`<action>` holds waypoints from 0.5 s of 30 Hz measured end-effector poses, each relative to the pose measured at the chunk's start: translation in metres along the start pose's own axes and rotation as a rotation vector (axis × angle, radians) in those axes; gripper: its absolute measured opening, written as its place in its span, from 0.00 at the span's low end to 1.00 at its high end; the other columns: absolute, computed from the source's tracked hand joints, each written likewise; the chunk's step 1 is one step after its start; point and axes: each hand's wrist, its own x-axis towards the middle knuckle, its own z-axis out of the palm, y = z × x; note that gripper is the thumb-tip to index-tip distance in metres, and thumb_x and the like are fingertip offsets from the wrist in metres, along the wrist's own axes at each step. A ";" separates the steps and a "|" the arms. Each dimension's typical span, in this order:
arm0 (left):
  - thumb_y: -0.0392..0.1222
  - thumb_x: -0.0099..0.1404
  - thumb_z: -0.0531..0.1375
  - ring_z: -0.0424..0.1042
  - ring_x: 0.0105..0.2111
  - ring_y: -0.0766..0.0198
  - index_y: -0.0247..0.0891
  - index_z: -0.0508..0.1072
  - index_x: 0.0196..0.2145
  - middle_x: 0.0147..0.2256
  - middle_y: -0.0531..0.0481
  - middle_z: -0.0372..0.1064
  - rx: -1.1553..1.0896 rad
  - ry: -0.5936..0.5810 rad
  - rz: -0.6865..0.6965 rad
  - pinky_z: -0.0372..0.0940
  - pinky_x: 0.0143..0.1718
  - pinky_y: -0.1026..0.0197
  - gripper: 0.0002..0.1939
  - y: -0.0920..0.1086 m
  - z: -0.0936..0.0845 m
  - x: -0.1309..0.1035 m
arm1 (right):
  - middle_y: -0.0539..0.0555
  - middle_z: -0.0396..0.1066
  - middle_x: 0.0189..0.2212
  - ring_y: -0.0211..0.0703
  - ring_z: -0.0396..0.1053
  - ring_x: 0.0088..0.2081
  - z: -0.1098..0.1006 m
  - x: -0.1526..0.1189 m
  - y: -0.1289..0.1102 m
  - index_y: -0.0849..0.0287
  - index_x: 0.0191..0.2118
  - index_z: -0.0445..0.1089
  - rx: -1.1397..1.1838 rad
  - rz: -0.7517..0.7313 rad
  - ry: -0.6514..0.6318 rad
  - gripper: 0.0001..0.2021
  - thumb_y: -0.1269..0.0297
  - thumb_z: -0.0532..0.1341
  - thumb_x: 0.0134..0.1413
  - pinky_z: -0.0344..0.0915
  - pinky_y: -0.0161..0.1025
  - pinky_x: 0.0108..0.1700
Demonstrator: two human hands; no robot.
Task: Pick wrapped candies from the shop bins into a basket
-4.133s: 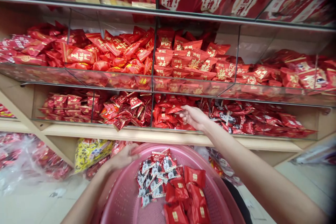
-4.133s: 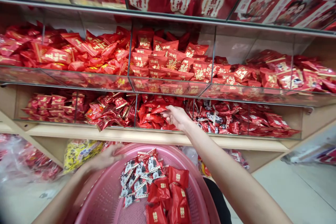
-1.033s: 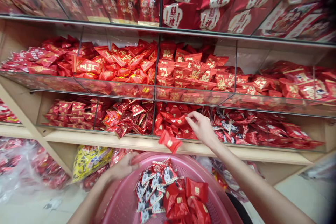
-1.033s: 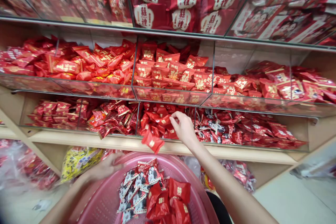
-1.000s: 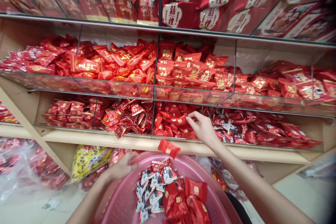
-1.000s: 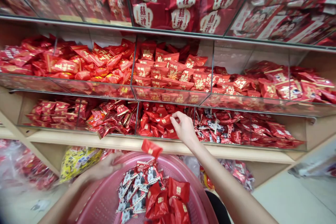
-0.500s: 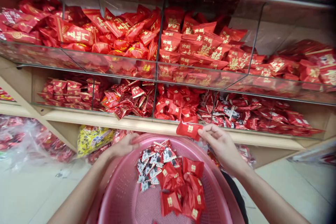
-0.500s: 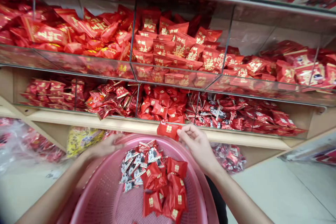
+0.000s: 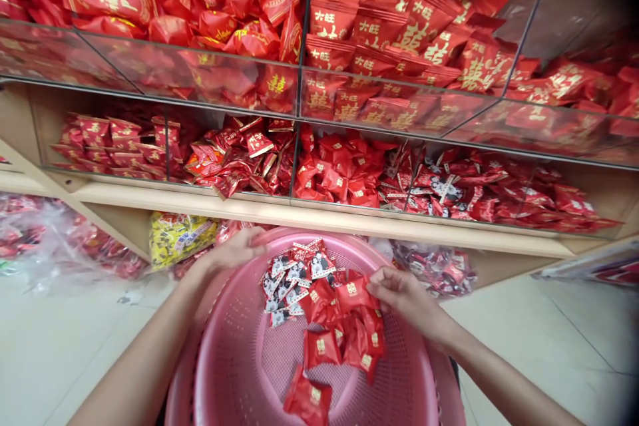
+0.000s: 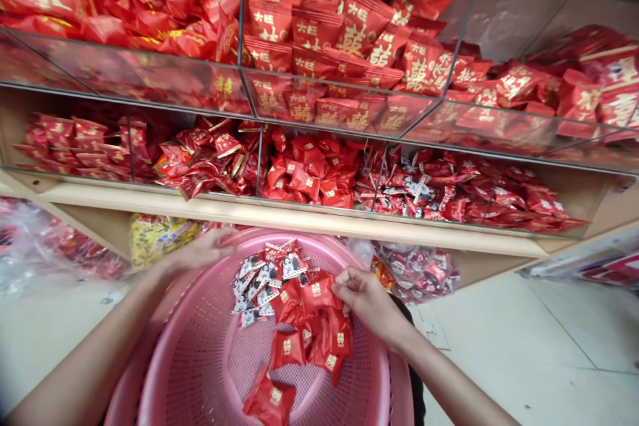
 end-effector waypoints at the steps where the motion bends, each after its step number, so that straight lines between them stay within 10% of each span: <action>1: 0.56 0.50 0.59 0.68 0.46 0.52 0.34 0.69 0.44 0.46 0.42 0.71 0.000 -0.012 -0.002 0.62 0.48 0.54 0.28 0.001 0.000 -0.001 | 0.44 0.60 0.16 0.33 0.55 0.19 0.002 0.002 0.003 0.58 0.25 0.61 -0.013 0.007 -0.002 0.14 0.52 0.60 0.49 0.52 0.34 0.24; 10: 0.53 0.52 0.58 0.68 0.45 0.53 0.31 0.68 0.43 0.45 0.41 0.70 0.030 -0.032 0.005 0.62 0.47 0.55 0.26 -0.007 0.000 0.004 | 0.49 0.66 0.20 0.40 0.64 0.22 0.018 -0.007 -0.010 0.56 0.29 0.60 -0.878 -0.205 0.167 0.04 0.65 0.53 0.55 0.53 0.36 0.26; 15: 0.53 0.54 0.57 0.68 0.44 0.55 0.30 0.67 0.43 0.42 0.41 0.70 0.015 -0.067 0.041 0.62 0.45 0.56 0.25 -0.015 0.002 0.008 | 0.53 0.73 0.30 0.43 0.71 0.30 0.067 -0.030 -0.021 0.59 0.33 0.66 -0.982 -0.236 -0.269 0.03 0.68 0.56 0.56 0.63 0.37 0.31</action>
